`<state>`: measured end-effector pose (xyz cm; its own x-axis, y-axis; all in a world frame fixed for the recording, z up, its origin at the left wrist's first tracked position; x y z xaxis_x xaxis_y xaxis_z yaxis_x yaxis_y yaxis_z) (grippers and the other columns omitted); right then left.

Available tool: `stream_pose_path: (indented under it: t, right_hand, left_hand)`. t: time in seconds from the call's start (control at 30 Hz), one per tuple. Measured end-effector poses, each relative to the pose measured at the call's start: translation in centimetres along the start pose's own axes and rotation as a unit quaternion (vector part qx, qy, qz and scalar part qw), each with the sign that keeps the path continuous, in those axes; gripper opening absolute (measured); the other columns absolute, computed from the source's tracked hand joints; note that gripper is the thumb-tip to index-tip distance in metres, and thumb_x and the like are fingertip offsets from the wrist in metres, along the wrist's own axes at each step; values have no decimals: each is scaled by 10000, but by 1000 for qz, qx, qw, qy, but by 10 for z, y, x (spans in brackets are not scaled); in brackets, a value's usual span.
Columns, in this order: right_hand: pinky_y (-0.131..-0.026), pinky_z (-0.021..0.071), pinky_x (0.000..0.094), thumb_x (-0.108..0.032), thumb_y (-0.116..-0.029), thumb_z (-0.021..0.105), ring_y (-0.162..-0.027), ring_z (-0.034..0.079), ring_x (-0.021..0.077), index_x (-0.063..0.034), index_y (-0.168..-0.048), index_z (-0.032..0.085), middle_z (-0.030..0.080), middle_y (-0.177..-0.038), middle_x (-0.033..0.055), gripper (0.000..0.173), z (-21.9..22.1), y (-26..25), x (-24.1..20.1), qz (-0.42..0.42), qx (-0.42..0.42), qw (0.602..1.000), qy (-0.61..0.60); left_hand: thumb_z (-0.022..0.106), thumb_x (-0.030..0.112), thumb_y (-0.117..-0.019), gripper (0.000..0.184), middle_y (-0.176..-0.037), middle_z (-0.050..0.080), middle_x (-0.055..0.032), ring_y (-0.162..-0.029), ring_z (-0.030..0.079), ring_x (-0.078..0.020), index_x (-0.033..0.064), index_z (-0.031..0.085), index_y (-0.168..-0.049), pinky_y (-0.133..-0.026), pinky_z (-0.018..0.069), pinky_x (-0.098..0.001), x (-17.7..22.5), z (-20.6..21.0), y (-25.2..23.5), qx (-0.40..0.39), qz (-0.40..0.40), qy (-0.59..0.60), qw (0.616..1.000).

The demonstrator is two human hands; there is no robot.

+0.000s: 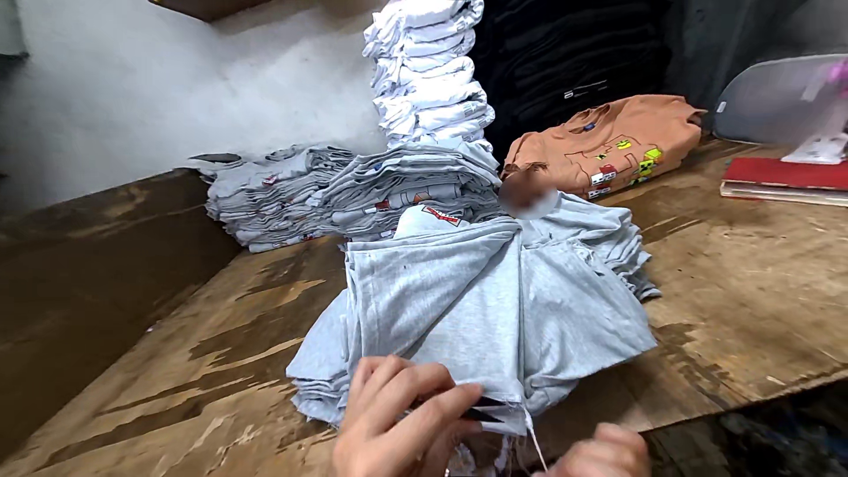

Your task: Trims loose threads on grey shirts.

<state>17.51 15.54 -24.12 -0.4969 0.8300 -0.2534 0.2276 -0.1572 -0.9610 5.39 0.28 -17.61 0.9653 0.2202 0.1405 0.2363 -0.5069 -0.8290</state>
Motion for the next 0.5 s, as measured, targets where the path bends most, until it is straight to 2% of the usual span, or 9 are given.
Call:
stream_pose_path:
  t: [0.07, 0.1, 0.13, 0.17, 0.2, 0.23, 0.27, 0.43, 0.5]
  right_hand:
    - [-1004, 440, 228, -542, -838, 784, -1096, 553, 45, -234, -1095, 625, 559, -1101, -49, 431, 11, -4, 14, 88, 3, 996, 22]
    - [-1012, 450, 194, -546, -797, 829, -1149, 532, 24, -234, -1167, 610, 528, -1181, -47, 531, 19, -8, 20, 115, 10, 993, 22]
    - [-1004, 458, 192, -480, -802, 849, -1154, 529, 38, -212, -1221, 623, 519, -1210, -19, 546, 27, -11, 24, 122, 16, 992, 19]
    - [-964, 490, 200, -370, -837, 844, -1108, 563, 60, -178, -1213, 677, 560, -1171, 9, 454, 33, -11, 27, 115, 28, 993, 9]
    - [-909, 543, 205, -249, -857, 836, -1027, 626, 68, -145, -1114, 750, 641, -1064, 14, 291, 33, -10, 29, 102, 47, 994, -11]
    - [-868, 560, 198, -164, -881, 812, -960, 648, 64, -128, -1029, 777, 669, -976, 1, 156, 30, -8, 26, 85, 53, 995, -27]
    - [-869, 547, 180, -125, -912, 772, -942, 636, 47, -133, -1003, 769, 650, -950, -21, 91, 23, -6, 22, 68, 43, 996, -35]
    - [-934, 515, 217, -72, -956, 693, -971, 627, 85, -82, -998, 731, 634, -961, 22, 58, 4, 3, 2, 24, 5, 997, -77]
    - [-951, 507, 216, -72, -957, 693, -992, 617, 88, -86, -1013, 715, 624, -985, 23, 62, 9, 3, -1, 20, 0, 997, -76]
  left_hand:
    - [775, 371, -917, 240, -1010, 681, 57, -938, 596, -89, 288, 746, -1139, -879, 442, -332, 0, -6, 2, 14, -13, -2, 1000]
    - [776, 376, -916, 252, -1024, 683, 56, -938, 594, -87, 284, 747, -1149, -863, 443, -324, -1, -7, 1, 21, -21, 0, 1000]
    - [777, 376, -914, 264, -1035, 685, 59, -938, 596, -84, 285, 747, -1159, -848, 450, -317, -2, -8, 1, 26, -27, 2, 999]
    - [780, 375, -911, 268, -1040, 691, 65, -937, 603, -80, 286, 750, -1162, -839, 460, -311, -3, -7, 2, 30, -30, 5, 999]
    - [785, 368, -908, 263, -1037, 701, 70, -932, 607, -80, 282, 756, -1156, -832, 462, -309, -4, -6, 3, 32, -29, 9, 999]
    - [786, 356, -910, 246, -1024, 713, 73, -922, 611, -82, 276, 763, -1141, -827, 461, -310, -3, -6, 6, 31, -23, 10, 999]
    - [779, 340, -918, 217, -1007, 718, 71, -912, 612, -87, 270, 765, -1123, -830, 455, -317, -1, -6, 8, 26, -13, 6, 1000]
    - [725, 266, -963, 187, -1031, 684, 70, -964, 573, -110, 283, 723, -1149, -946, 370, -349, 21, 2, 19, 19, 44, -62, 997]
    - [683, 243, -984, 183, -1045, 681, 51, -954, 557, -128, 260, 720, -1163, -951, 345, -354, 30, 12, 19, 20, 83, -82, 993]
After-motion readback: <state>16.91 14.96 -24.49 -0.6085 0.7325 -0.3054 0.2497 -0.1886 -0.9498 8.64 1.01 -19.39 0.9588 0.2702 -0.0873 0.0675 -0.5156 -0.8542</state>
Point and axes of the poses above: each hand's wrist, its own y-axis away from the middle knuckle, its own z-axis out of the palm, x = y × z, the point moved 9 cm from there along -y, towards the middle knuckle
